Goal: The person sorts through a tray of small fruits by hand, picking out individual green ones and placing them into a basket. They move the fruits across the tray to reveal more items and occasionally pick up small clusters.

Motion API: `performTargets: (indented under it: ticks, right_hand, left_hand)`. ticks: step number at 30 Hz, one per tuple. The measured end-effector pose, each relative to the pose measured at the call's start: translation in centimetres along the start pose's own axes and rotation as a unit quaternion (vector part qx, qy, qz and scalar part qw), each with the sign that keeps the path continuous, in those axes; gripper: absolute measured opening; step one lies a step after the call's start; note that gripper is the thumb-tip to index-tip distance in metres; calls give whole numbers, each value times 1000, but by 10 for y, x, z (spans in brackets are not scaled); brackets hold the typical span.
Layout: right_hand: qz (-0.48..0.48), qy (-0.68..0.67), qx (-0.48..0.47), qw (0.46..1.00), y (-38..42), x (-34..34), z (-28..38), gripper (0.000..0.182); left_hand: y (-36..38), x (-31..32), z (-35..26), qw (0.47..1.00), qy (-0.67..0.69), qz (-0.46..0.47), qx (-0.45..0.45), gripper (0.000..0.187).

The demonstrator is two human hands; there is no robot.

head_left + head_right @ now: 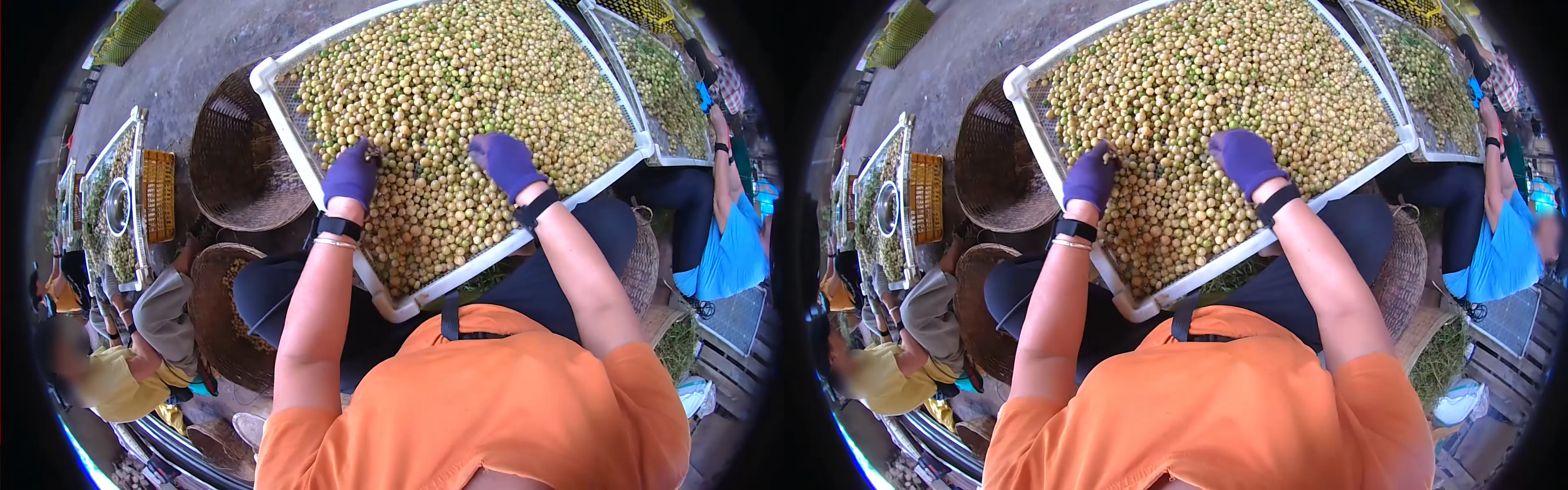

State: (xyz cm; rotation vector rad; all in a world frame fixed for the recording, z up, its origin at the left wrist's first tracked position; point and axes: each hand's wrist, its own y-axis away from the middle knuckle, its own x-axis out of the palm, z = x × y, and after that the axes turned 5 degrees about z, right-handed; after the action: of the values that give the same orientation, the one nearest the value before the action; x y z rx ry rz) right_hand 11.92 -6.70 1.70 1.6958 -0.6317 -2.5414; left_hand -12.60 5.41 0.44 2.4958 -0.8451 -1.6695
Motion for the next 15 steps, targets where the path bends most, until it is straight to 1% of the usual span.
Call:
performTargets:
  ticks: [1, 3, 6, 9, 11, 12, 15]
  right_hand:
    - [-34, 16, -2, 999, 4, -4, -6, 22]
    - [-80, 29, -21, 996, 5, -6, -9, 20]
    - [-43, -5, -99, 994, 2, -3, 10, 19]
    - [6, 80, -72, 994, -9, 20, 17, 19]
    - [-22, 78, -80, 993, -9, 26, 16, 18]
    - [-26, 75, -86, 993, -9, 28, 14, 18]
    - [-22, 98, -90, 991, -8, 27, 16, 15]
  left_hand:
    - [-6, 9, 15, 995, 82, -51, 23, 41]
    - [-9, 1, 12, 991, 134, -12, 12, 39]
    - [-5, 9, -1, 982, 176, 53, 47, 34]
    - [2, 18, -28, 983, 74, 116, 122, 30]
    - [6, 30, -40, 973, 46, 67, 215, 27]
    - [8, 27, -49, 974, -8, 124, 187, 29]
    - [-7, 26, -57, 978, -125, 134, 100, 31]
